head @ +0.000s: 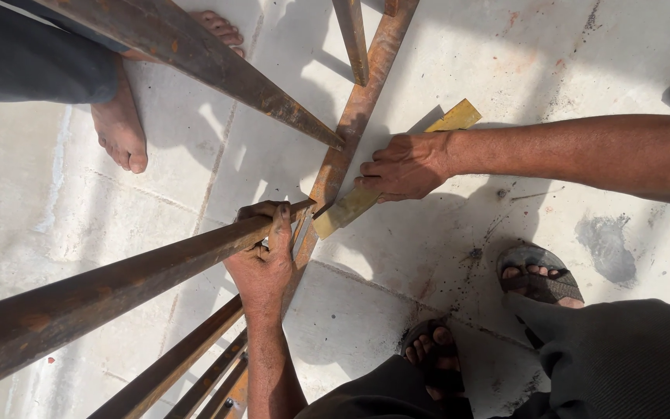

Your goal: Welding and cleaning metal bars to assemble a fence or gate structure.

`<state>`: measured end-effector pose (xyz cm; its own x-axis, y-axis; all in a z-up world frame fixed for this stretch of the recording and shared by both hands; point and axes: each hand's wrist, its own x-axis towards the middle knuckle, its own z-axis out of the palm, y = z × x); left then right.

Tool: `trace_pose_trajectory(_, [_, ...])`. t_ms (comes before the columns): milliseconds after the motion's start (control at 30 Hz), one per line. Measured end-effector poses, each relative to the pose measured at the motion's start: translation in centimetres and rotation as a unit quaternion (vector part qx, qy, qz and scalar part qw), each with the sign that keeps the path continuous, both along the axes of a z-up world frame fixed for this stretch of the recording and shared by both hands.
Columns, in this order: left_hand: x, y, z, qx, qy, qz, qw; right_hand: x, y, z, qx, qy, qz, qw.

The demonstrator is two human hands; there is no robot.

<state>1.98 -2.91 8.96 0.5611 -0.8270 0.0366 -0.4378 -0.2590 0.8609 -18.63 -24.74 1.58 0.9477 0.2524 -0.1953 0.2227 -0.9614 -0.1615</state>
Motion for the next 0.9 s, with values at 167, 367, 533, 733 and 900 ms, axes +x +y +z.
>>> trace_pose_trajectory(167, [-0.5, -0.3, 0.7, 0.028, 0.007, 0.015, 0.999, -0.6, 0.0, -0.1, -0.004, 0.013, -0.024, 1.0])
trace_pose_trajectory(367, [-0.6, -0.7, 0.8, 0.006, 0.006, -0.003, 1.0, -1.6, 0.1, -1.5, 0.023, -0.066, -0.057, 0.996])
trace_pose_trajectory(533, [-0.4, -0.1, 0.5, -0.006, -0.017, -0.013, 1.0, -1.8, 0.4, -1.4, 0.045, -0.016, -0.074, 0.996])
trace_pose_trajectory(733, [-0.3, -0.1, 0.7, 0.007, 0.009, 0.006, 1.0, -3.2, 0.2, -2.5, 0.064, 0.007, -0.071, 0.995])
trace_pose_trajectory(900, [-0.3, 0.2, 0.1, 0.023, 0.006, 0.021, 0.999, 1.3, 2.4, -2.0, 0.167, -0.048, -0.13, 0.976])
